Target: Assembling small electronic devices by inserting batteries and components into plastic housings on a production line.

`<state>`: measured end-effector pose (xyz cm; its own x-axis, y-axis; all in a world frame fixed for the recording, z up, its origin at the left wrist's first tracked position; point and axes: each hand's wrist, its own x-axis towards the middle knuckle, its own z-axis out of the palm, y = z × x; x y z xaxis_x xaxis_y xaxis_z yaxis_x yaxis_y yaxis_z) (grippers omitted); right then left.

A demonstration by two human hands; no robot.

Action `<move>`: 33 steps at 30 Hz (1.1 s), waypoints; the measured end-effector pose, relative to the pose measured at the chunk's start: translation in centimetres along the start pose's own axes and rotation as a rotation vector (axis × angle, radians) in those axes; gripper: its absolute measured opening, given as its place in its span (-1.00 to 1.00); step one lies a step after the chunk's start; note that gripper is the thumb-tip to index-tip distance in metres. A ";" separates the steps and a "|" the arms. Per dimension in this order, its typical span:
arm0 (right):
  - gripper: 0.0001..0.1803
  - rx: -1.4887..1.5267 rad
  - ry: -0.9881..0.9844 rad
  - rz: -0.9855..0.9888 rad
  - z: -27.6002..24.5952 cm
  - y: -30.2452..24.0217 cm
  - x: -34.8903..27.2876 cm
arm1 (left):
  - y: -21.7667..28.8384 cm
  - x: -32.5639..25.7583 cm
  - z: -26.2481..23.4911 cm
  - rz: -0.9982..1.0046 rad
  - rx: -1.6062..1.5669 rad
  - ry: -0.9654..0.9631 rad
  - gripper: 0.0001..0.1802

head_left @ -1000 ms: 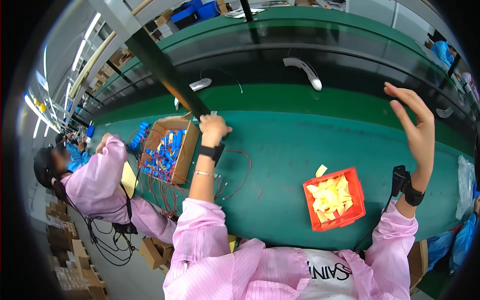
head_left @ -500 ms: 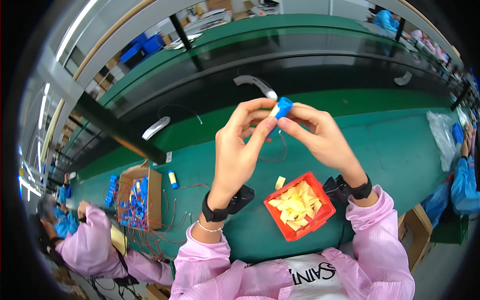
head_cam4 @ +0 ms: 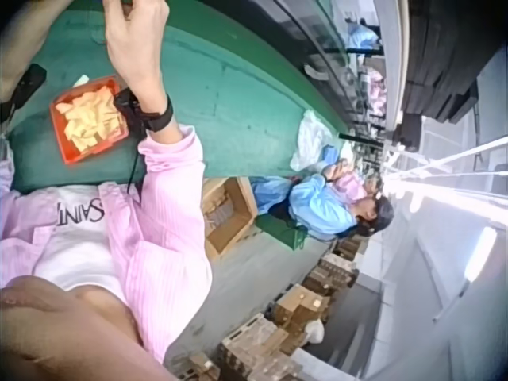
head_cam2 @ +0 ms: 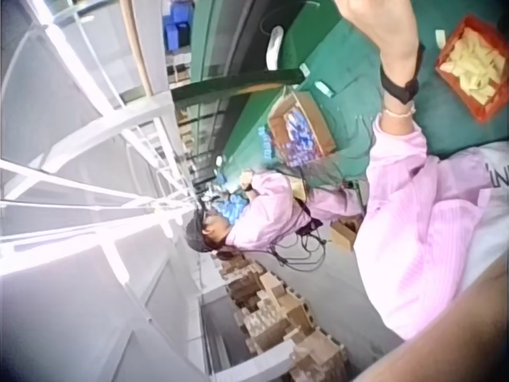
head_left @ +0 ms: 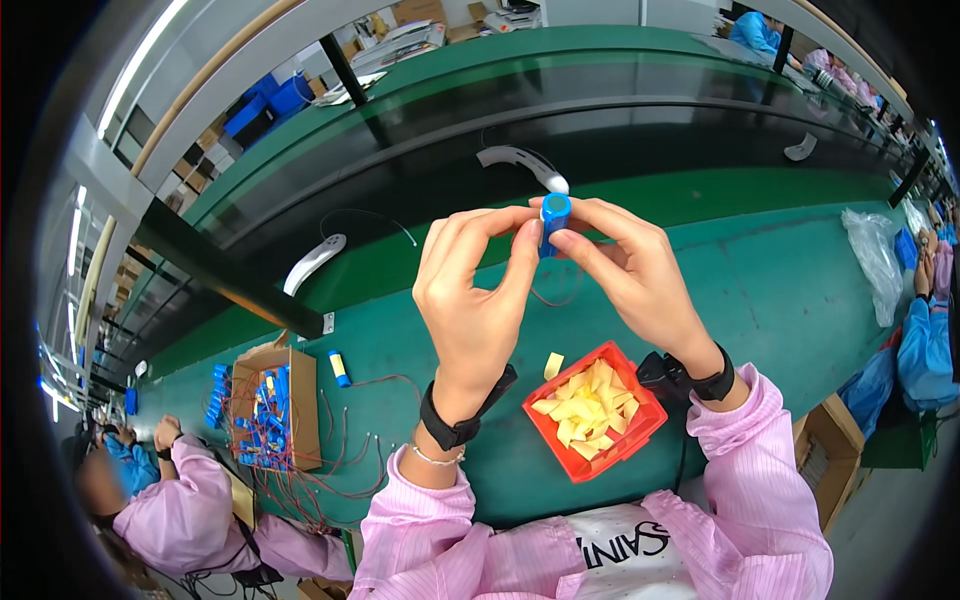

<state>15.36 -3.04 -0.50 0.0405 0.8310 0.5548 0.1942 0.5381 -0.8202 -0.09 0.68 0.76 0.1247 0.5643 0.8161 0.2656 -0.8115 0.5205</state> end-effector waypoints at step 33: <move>-0.61 0.269 -0.103 0.149 -0.3 -0.4 0.4 | 0.1 -0.2 -0.9 -0.474 -0.595 -0.049 -0.89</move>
<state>15.60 -2.96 0.06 -0.0530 0.9058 0.4203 -0.0730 0.4162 -0.9063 -0.90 0.38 0.90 0.1721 0.8676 0.4666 -0.2570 -0.4177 0.8715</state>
